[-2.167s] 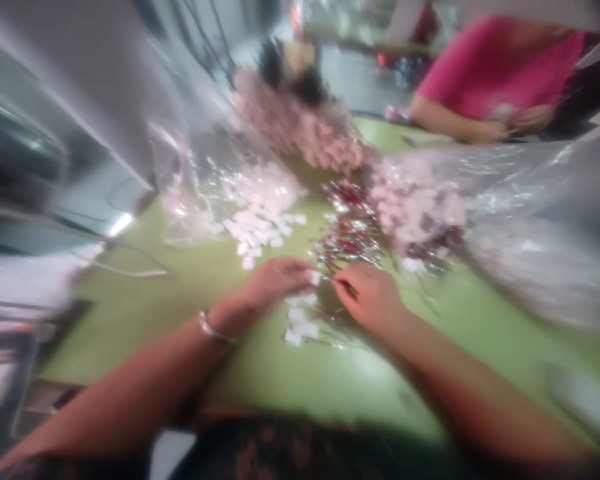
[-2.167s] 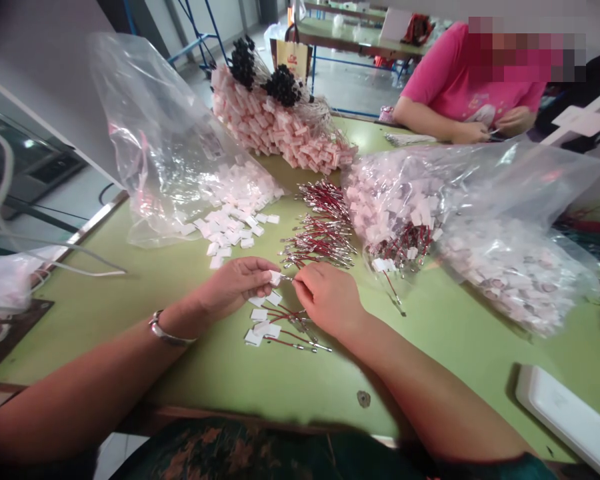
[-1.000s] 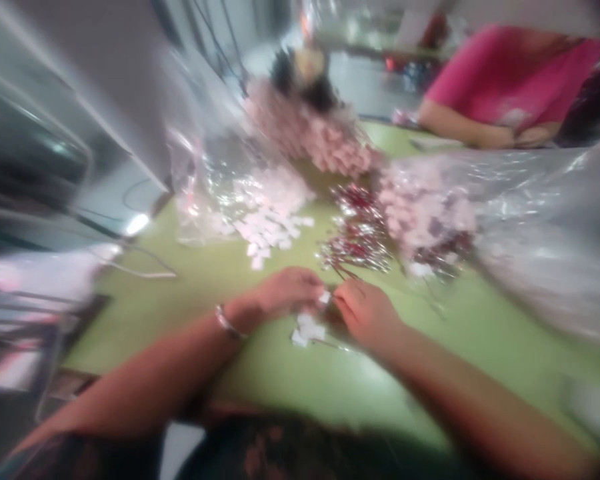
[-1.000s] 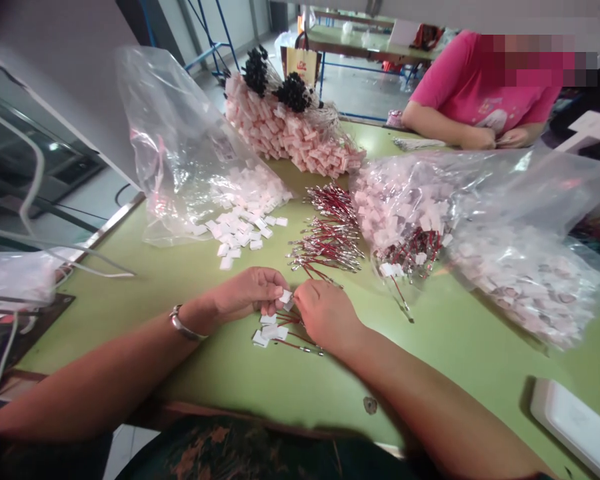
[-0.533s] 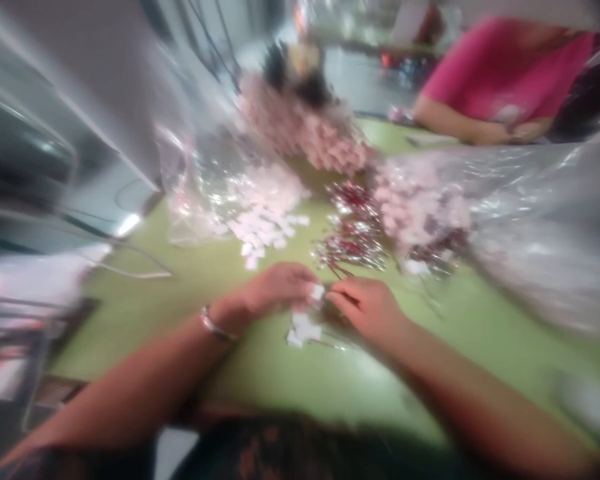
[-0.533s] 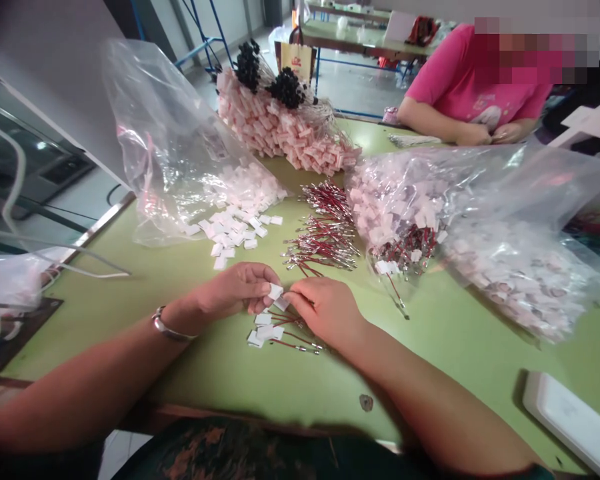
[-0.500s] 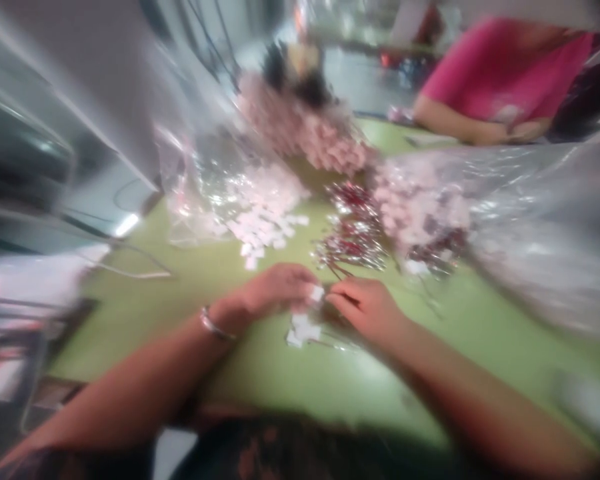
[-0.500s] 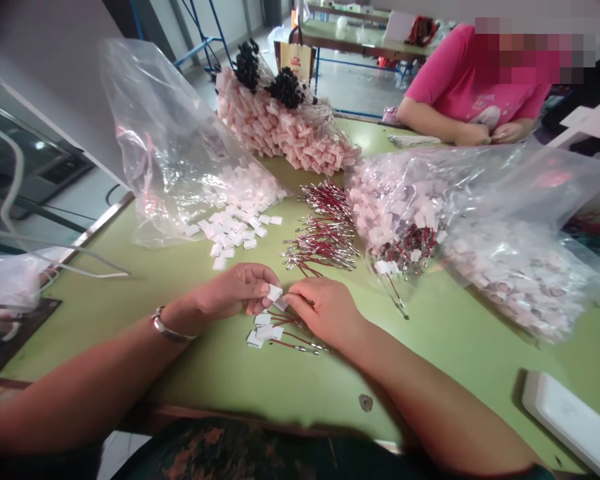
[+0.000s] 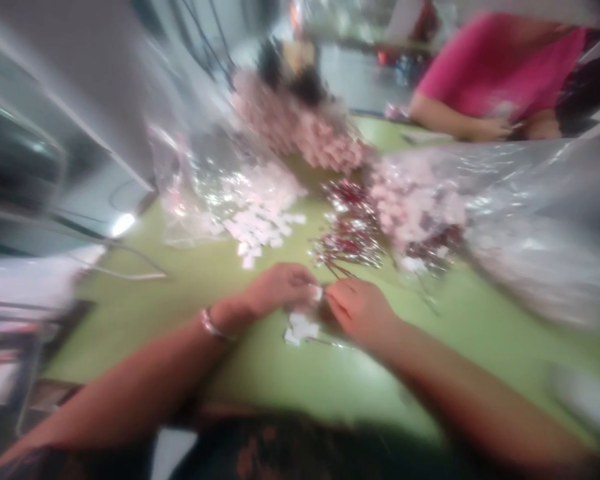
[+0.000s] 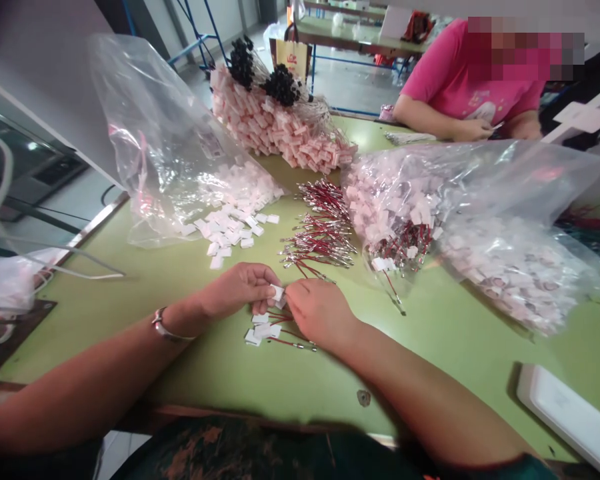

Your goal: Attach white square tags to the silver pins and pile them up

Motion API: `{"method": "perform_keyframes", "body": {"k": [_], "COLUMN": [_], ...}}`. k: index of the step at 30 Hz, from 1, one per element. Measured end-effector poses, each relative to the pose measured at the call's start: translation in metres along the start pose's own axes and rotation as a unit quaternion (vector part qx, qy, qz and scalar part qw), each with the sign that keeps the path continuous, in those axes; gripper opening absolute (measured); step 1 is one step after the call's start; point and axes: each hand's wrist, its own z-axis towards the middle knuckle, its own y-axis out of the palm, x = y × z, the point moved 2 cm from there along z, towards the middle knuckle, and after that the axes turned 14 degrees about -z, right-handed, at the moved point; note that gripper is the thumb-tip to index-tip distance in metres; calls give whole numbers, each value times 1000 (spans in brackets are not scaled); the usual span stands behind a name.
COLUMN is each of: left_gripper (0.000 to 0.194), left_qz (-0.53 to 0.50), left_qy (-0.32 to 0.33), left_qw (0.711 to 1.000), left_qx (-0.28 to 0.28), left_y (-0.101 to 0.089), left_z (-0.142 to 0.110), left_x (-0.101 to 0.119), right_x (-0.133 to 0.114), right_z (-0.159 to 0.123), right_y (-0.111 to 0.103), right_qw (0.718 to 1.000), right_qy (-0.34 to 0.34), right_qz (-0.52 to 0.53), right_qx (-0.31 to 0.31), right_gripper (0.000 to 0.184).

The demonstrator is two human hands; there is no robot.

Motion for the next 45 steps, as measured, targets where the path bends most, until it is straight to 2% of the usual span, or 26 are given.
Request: {"method": "perform_keyframes", "body": {"k": [3,5,7,9,11,13,17,18,19,21,22,23,24,25,27,31,35,37,40,42,43,45], "left_gripper": [27,20,18,21,25,27,25,25,25,25,25,26,27,27,26,28,33,34,34,34,34,35], "left_qz": [89,179,255,304,335,357,354,355,363,403,427,453,481,505,536,540,566,571,562,515,466,310], "left_qy": [11,75,161,214,222,199,168,169,171,171,165,154,140,124,92,65,49,43,57,98,119,128], "left_qw": [995,980,952,927,915,912,911,911,912,896,873,847,826,813,805,810,800,798,805,828,851,918], "left_qx": [-39,-51,-53,-53,-41,-38,-130,-126,-86,78,167,232,258,261,236,222,192,187,183,201,211,214], "left_y": [-1,-2,-2,0,2,6,12,10,5,-13,-23,-32,-39,-44,-50,-48,-43,-43,-44,-45,-44,-41], "left_z": [-3,-5,-7,-8,-7,-8,-13,-13,-12,-8,-5,-2,2,6,14,16,11,9,6,4,2,0], "left_x": [8,17,24,27,26,25,27,28,30,32,32,32,30,27,22,19,23,25,26,27,27,25], "right_x": [6,12,21,31,37,38,38,39,39,40,40,40,39,38,33,20,20,30,47,51,50,45], "right_z": [3,6,12,18,23,25,20,18,16,13,13,13,13,14,15,14,11,11,12,12,12,12], "right_y": [-3,-6,-7,-4,3,10,18,19,19,17,16,15,13,12,10,8,9,7,2,-1,-2,-5], "right_qw": [995,988,987,988,982,976,979,980,981,984,985,986,987,987,987,989,979,974,975,982,986,992], "right_qy": [-14,-11,38,116,172,177,153,152,153,155,156,159,160,161,159,115,90,96,91,81,78,88], "right_qz": [72,119,123,59,-28,-81,-93,-88,-81,-65,-55,-44,-31,-19,3,34,-40,-91,-121,-103,-84,-30], "right_qx": [-63,-96,-94,-79,-79,-95,-99,-96,-89,-60,-41,-24,-11,-5,-11,-82,-180,-185,-161,-135,-119,-84], "right_gripper": [28,29,28,25,22,23,27,27,27,26,24,23,22,20,18,14,14,13,14,14,14,12]}}
